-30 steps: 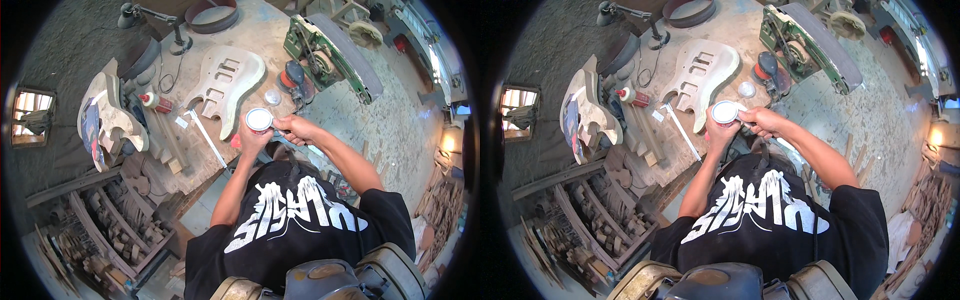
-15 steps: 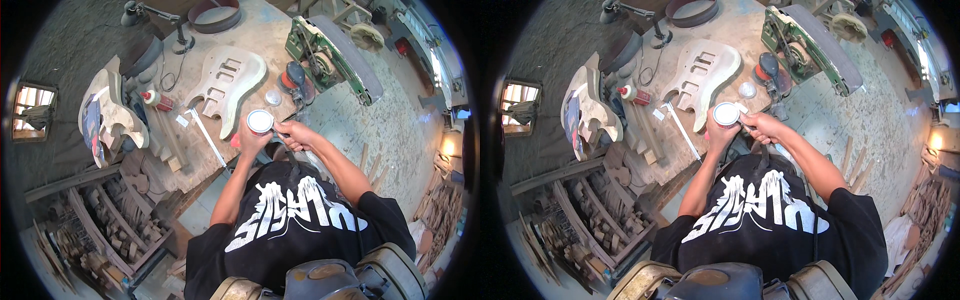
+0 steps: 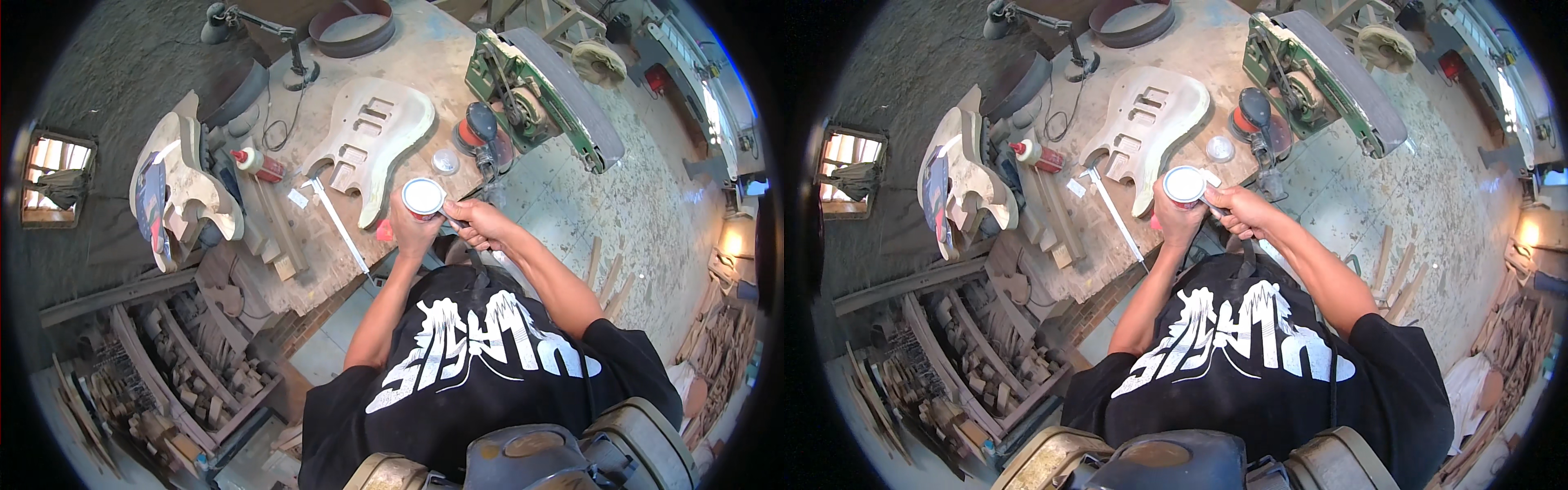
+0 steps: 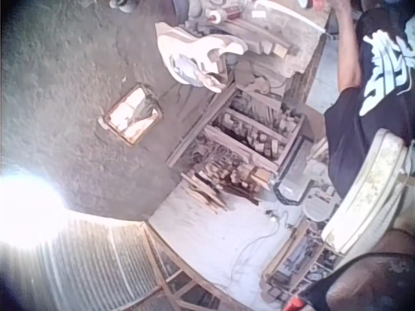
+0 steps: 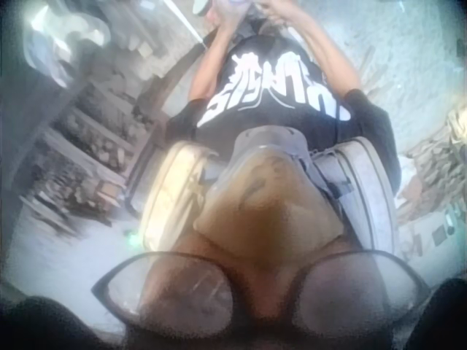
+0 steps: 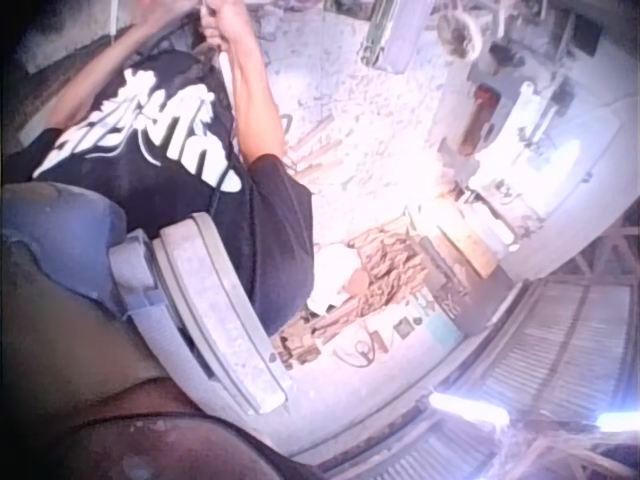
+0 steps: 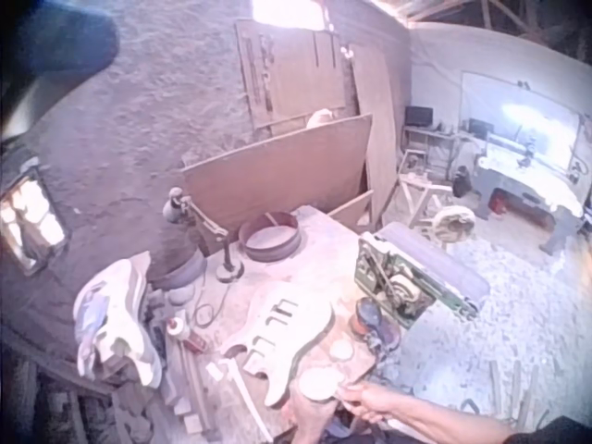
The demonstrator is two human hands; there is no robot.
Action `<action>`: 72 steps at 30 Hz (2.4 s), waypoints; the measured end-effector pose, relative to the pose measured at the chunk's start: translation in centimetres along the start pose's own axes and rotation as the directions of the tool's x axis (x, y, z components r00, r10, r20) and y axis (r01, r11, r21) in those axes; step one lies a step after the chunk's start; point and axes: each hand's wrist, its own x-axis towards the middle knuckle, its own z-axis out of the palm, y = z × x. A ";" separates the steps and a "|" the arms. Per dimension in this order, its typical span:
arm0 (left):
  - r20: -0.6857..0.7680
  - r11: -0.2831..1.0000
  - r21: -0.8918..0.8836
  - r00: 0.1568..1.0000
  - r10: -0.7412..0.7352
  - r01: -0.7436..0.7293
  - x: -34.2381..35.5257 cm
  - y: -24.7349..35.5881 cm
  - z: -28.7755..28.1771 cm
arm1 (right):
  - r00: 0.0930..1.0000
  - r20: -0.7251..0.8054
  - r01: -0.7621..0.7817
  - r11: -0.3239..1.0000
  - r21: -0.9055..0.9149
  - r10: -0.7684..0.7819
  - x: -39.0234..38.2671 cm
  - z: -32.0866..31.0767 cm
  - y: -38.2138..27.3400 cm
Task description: The person applies a substance from a small container onto a wooden guitar body. They spread the substance using a small piece of material, then apply more from a tube onto the wood surface.
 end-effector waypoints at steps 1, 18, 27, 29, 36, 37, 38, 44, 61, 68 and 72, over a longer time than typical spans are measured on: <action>0.003 1.000 -0.005 1.000 0.007 -0.007 -0.1 -0.2 -0.1 | 1.000 0.028 -0.011 1.000 0.025 0.010 0.2 -0.1 0.2; 0.130 0.964 -0.212 0.982 -0.136 0.161 0.7 0.4 -0.7 | 0.980 -0.153 0.087 0.968 -0.233 -0.125 0.5 0.0 -1.2; 0.173 0.982 -0.111 0.976 -0.130 0.151 1.3 -0.1 -1.3 | 0.979 -0.122 0.109 0.930 -0.350 -0.161 0.0 0.7 -1.6; 0.163 0.979 -0.117 0.976 -0.148 0.168 1.3 0.4 -1.1 | 0.977 -0.128 0.112 0.923 -0.368 -0.169 -0.2 1.1 -1.7; 0.078 0.994 -0.086 0.995 -0.056 0.063 0.7 0.7 -1.2 | 0.998 -0.066 0.002 0.994 -0.111 -0.010 -0.8 1.4 -1.1; 0.083 0.995 -0.078 0.995 -0.055 0.062 0.6 0.7 -1.3 | 0.999 -0.045 0.006 0.997 -0.082 -0.010 -0.9 1.4 -1.1; 0.086 0.995 -0.077 0.995 -0.059 0.066 0.5 0.5 -1.2 | 0.999 -0.045 0.003 0.997 -0.079 -0.007 -0.8 1.3 -1.0; -0.009 0.997 -0.077 1.000 -0.029 0.028 0.9 0.0 -1.3 | 0.988 0.154 0.000 0.986 0.165 -0.026 0.7 0.9 0.0; 0.134 0.997 0.040 0.989 -0.064 0.059 2.1 0.7 -1.7 | 0.932 -0.184 0.230 0.903 -0.362 -0.311 0.3 1.4 -1.8; 0.103 0.963 -0.204 0.982 -0.160 0.178 2.0 1.0 -1.5 | 0.937 -0.187 0.198 0.888 -0.415 -0.296 -0.4 2.1 -2.6; 0.094 0.962 -0.205 0.982 -0.164 0.181 2.0 1.3 -1.4 | 0.950 -0.166 0.187 0.908 -0.375 -0.264 -0.8 2.3 -2.7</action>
